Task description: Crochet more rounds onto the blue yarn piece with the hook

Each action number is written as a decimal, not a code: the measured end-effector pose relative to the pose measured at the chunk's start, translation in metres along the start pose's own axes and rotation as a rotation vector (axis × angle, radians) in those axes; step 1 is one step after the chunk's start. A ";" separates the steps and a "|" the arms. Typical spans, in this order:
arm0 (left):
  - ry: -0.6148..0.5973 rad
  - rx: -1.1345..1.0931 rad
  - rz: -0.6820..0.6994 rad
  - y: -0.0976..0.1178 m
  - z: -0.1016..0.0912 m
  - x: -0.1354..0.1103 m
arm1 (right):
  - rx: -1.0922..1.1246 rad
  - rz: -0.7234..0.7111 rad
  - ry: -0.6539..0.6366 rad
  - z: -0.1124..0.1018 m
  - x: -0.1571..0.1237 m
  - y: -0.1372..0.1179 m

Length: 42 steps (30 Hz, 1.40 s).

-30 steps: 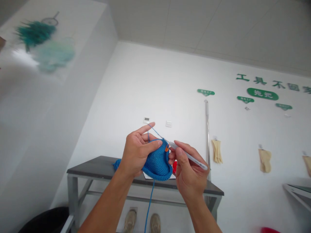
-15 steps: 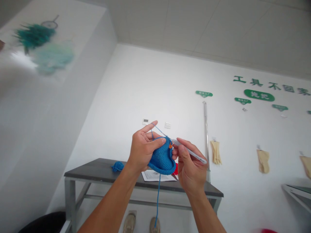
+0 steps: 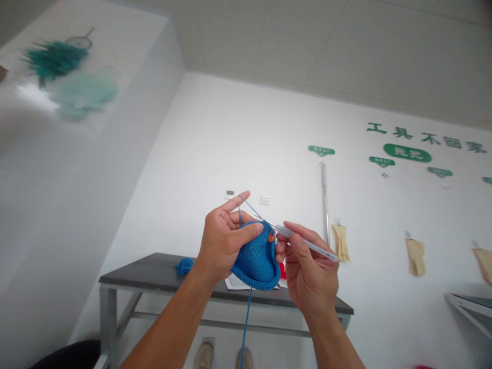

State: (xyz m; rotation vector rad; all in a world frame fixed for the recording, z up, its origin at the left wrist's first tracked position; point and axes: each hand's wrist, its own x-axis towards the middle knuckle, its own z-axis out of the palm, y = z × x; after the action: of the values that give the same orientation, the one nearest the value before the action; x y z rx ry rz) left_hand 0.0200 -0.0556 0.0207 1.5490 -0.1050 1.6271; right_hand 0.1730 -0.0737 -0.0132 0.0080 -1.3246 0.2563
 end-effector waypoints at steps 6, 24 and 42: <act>-0.021 0.022 0.011 0.004 0.002 -0.006 | -0.050 -0.037 -0.102 -0.010 0.000 -0.016; 0.007 0.131 0.077 0.004 0.003 -0.006 | -0.229 -0.173 -0.228 -0.030 0.002 -0.022; 0.083 0.300 0.276 0.000 0.007 -0.011 | -0.617 -0.534 -0.228 -0.013 -0.007 -0.029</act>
State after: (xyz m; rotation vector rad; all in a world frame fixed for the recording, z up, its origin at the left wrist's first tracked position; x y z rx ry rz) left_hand 0.0238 -0.0650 0.0124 1.7489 -0.0314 1.9944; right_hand 0.1888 -0.1011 -0.0195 -0.1309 -1.5291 -0.6255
